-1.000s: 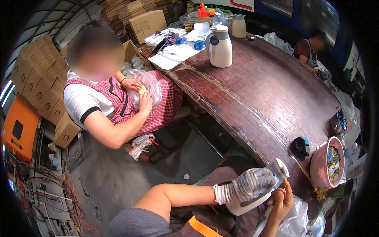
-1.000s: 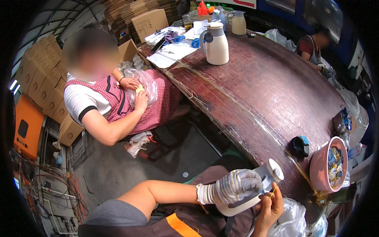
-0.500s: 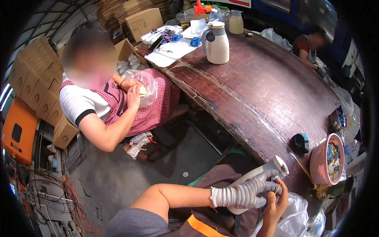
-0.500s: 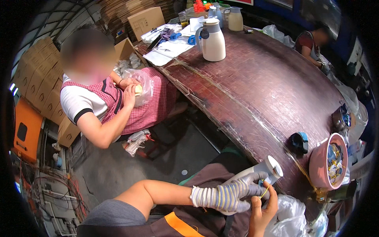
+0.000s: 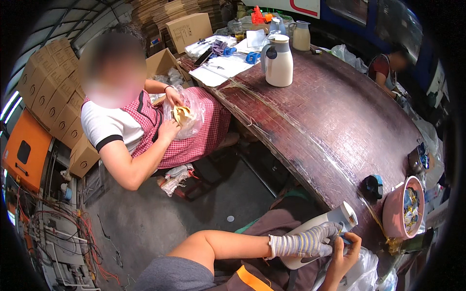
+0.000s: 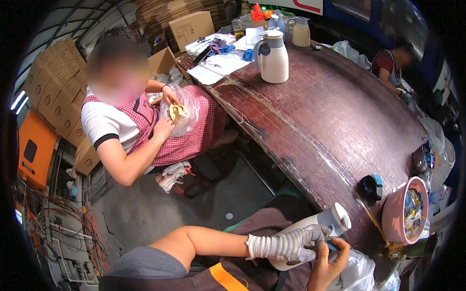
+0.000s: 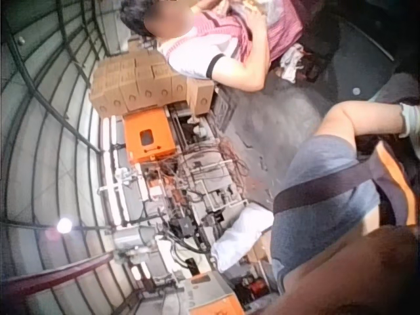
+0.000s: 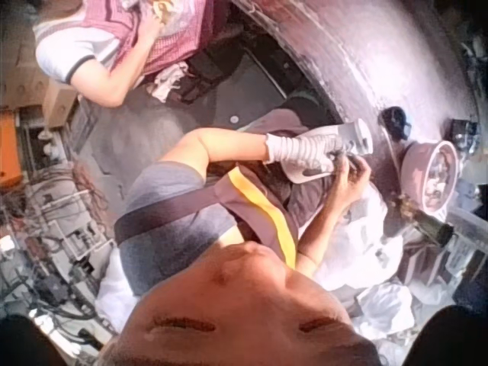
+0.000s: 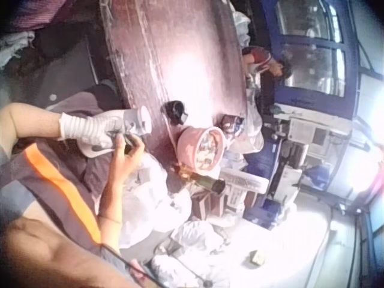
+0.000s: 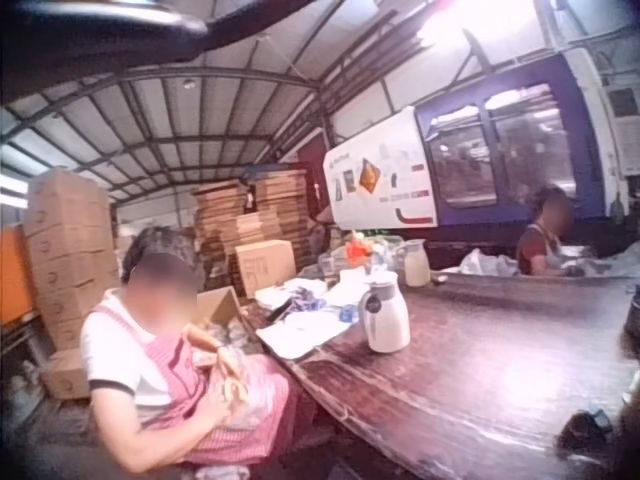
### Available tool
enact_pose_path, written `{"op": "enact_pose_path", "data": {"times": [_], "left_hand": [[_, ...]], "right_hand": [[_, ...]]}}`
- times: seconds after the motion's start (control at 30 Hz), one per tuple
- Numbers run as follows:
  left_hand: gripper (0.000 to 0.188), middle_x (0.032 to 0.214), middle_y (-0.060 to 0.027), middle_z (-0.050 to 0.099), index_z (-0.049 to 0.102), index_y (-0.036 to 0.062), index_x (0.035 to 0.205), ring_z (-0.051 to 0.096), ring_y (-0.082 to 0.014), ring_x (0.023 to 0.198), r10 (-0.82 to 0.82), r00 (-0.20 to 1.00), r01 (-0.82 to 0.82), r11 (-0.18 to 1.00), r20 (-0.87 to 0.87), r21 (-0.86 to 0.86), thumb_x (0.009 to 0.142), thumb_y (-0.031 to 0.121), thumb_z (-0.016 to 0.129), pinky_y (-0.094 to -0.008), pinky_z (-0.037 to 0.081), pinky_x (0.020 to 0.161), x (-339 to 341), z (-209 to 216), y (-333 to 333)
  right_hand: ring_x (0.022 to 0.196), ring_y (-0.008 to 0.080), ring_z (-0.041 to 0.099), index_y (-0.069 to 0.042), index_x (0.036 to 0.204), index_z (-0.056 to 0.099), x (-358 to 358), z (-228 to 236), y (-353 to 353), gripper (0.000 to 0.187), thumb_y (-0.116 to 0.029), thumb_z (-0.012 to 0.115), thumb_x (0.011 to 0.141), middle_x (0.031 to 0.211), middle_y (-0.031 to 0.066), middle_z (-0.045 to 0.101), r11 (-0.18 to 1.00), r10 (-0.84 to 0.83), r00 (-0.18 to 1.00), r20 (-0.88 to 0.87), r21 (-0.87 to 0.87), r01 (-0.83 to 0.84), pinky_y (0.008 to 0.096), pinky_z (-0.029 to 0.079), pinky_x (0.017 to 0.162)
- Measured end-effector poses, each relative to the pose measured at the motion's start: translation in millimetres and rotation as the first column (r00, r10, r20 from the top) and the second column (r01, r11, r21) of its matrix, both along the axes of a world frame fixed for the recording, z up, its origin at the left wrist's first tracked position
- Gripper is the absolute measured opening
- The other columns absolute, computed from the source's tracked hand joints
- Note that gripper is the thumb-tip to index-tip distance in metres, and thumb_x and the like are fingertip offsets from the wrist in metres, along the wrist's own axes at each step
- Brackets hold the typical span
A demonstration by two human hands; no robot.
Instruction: The person assembles white kettles by inserting a filter, placing a lid, and securing a rubber band around the neck. They repeat this process for multiple kettles, placing each completed unit on the table.
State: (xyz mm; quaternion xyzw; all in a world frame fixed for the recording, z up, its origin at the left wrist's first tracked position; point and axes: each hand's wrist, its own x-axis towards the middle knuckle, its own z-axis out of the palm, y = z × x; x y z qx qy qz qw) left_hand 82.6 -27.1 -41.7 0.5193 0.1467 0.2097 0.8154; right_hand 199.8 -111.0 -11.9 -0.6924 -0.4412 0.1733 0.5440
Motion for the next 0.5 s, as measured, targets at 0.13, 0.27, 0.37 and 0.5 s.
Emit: {"op": "enact_pose_path", "data": {"times": [0.13, 0.27, 0.37, 0.5], "left_hand": [[0.024, 0.099, -0.0036, 0.057, 0.055, 0.0059, 0.115, 0.054, -0.011, 0.092, 0.046, 0.997, -0.058, 0.977, -0.063, -0.204, 0.091, 0.01, 0.06, -0.0259, 0.047, 0.082, 4, -17, -3], [0.016, 0.086, -0.0007, 0.055, 0.055, 0.0082, 0.107, 0.05, -0.0081, 0.08, 0.175, 0.956, -0.167, 0.985, -0.234, 0.053, 0.094, 0.017, 0.06, -0.0233, 0.046, 0.071, 4, -17, -6], [0.011, 0.082, 0.0022, 0.053, 0.055, 0.0099, 0.098, 0.048, -0.0057, 0.074, 0.235, 0.964, -0.255, 0.95, -0.127, -0.18, 0.093, 0.017, 0.062, -0.021, 0.044, 0.064, 1, -13, -2], [0.017, 0.081, 0.0048, 0.053, 0.052, 0.0118, 0.098, 0.05, -0.0027, 0.064, 0.285, 0.955, -0.295, 0.912, -0.079, -0.285, 0.093, 0.021, 0.065, -0.0216, 0.044, 0.053, -11, -18, 6]], "right_hand": [[0.077, 0.0047, 0.046, -0.003, 0.096, 0.055, -4, -7, 1, 0.011, -0.005, 0.064, 0.089, 0.088, -0.0007, 0.052, 1.0, 0.02, 0.983, -0.182, 0.02, -0.017, 0.0181, 0.037, 0.069], [0.075, 0.005, 0.041, -0.004, 0.088, 0.053, -4, -9, 1, 0.01, -0.01, 0.06, 0.093, 0.083, -0.0023, 0.048, 1.0, -0.018, 0.981, -0.191, 0.018, 0.022, 0.0193, 0.034, 0.068], [0.074, 0.0057, 0.039, -0.005, 0.079, 0.05, 5, -20, 0, 0.025, -0.019, 0.051, 0.099, 0.077, -0.0027, 0.045, 0.997, -0.064, 0.948, -0.312, 0.019, 0.073, 0.022, 0.032, 0.068], [0.068, 0.0062, 0.04, -0.007, 0.073, 0.049, 26, -42, -7, 0.033, -0.024, 0.049, 0.101, 0.07, -0.0029, 0.044, 0.987, -0.054, 0.895, -0.443, 0.112, 0.115, 0.022, 0.032, 0.064]]}}
